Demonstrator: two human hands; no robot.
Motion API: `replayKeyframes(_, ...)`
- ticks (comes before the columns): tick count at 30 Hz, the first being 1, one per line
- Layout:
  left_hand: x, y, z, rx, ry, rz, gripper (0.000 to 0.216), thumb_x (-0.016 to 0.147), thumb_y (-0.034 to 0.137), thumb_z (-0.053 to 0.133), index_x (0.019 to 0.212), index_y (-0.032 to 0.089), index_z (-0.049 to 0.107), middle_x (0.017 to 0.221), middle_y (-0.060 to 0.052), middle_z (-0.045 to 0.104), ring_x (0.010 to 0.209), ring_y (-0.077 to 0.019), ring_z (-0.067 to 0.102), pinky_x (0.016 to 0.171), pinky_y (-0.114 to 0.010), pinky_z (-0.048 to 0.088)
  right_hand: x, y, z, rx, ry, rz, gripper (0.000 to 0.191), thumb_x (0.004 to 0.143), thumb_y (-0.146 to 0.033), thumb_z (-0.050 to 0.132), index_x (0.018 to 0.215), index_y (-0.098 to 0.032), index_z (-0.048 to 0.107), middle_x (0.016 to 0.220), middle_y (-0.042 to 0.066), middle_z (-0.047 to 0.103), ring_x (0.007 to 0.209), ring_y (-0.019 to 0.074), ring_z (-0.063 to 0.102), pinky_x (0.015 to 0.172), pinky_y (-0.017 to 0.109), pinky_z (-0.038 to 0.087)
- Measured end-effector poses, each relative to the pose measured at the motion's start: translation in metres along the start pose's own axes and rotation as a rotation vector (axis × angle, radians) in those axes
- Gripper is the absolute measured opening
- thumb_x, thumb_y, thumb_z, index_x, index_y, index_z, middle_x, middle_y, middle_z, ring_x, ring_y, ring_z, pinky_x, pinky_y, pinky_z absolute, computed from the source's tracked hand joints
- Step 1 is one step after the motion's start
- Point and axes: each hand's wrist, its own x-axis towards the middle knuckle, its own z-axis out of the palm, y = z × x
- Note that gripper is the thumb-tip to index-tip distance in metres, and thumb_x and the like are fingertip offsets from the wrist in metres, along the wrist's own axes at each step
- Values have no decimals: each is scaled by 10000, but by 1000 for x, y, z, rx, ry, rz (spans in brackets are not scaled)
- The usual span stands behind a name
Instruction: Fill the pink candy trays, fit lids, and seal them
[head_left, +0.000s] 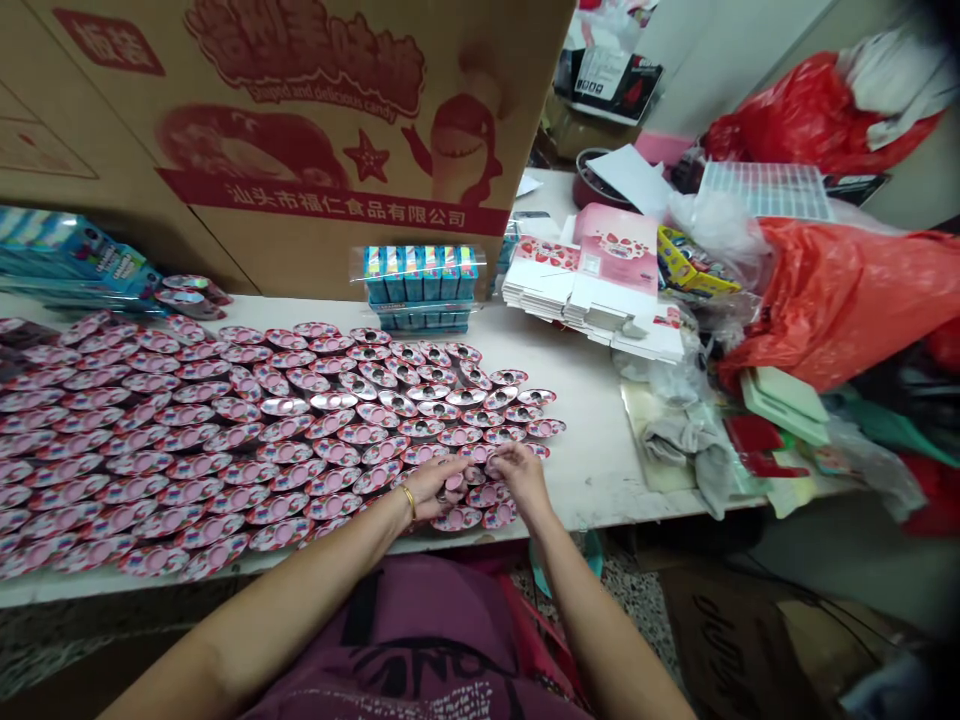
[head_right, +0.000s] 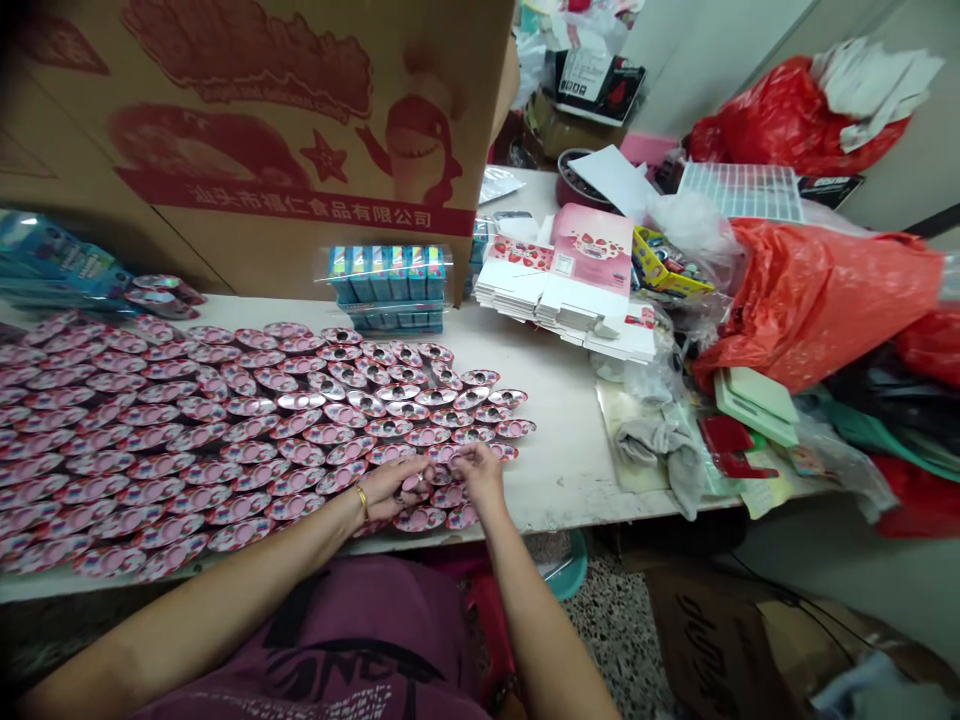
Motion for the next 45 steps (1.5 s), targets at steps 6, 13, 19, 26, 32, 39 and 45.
replayKeyframes(6, -3, 14, -13, -157, -25, 17, 172, 702, 272, 590, 726, 121, 511, 666, -24, 545, 510, -44, 494, 364, -95, 300, 57, -17, -23, -926, 67, -61, 80, 656, -191, 511, 713, -176, 566, 761, 53, 613, 754, 167, 552, 654, 245, 383)
replayKeyframes(13, -10, 22, -15, -134, 41, 105, 193, 678, 290, 613, 722, 127, 520, 651, 0, 530, 460, -19, 453, 354, -93, 319, 86, -36, -10, -1307, -55, 150, 371, 627, -207, 587, 988, -161, 517, 924, 126, 595, 858, 236, 556, 667, 286, 398)
replayKeyframes(19, -3, 23, -20, -123, 267, 164, 248, 604, 281, 675, 711, 156, 490, 583, 36, 500, 462, -47, 467, 416, -159, 410, 60, -37, -4, -988, -11, -46, 260, 676, -316, 553, 894, -173, 555, 805, 71, 610, 761, 198, 559, 645, 285, 404)
replayKeyframes(26, 6, 17, -23, -120, 329, 185, 250, 600, 250, 678, 692, 158, 465, 580, 22, 536, 555, -93, 540, 570, -277, 494, 14, -19, 54, -226, -366, -1, 209, 678, -358, 506, 730, -169, 578, 603, -11, 582, 505, 121, 525, 485, 228, 406)
replayKeyframes(32, -5, 22, -39, -172, 319, 158, 161, 649, 235, 614, 711, 157, 488, 634, -7, 554, 554, -101, 559, 369, -138, 360, 65, -35, 20, -769, -13, -139, 146, 682, -239, 486, 771, -185, 589, 735, 22, 620, 717, 158, 563, 654, 246, 400)
replayKeyframes(39, -24, 37, -41, -273, 159, 191, 178, 649, 105, 545, 814, 150, 496, 801, -62, 594, 711, -148, 595, 469, -177, 433, 109, -51, 35, -1291, -117, 123, 346, 654, -213, 559, 994, -156, 534, 967, 144, 585, 886, 248, 554, 685, 317, 411)
replayKeyframes(45, -35, 43, -46, -396, 87, 175, 220, 673, 89, 500, 886, 147, 497, 919, -95, 589, 868, -197, 580, 694, -320, 480, 99, -57, 32, -1276, -108, 42, 365, 636, -245, 603, 987, -165, 546, 919, 122, 597, 860, 253, 552, 673, 321, 404)
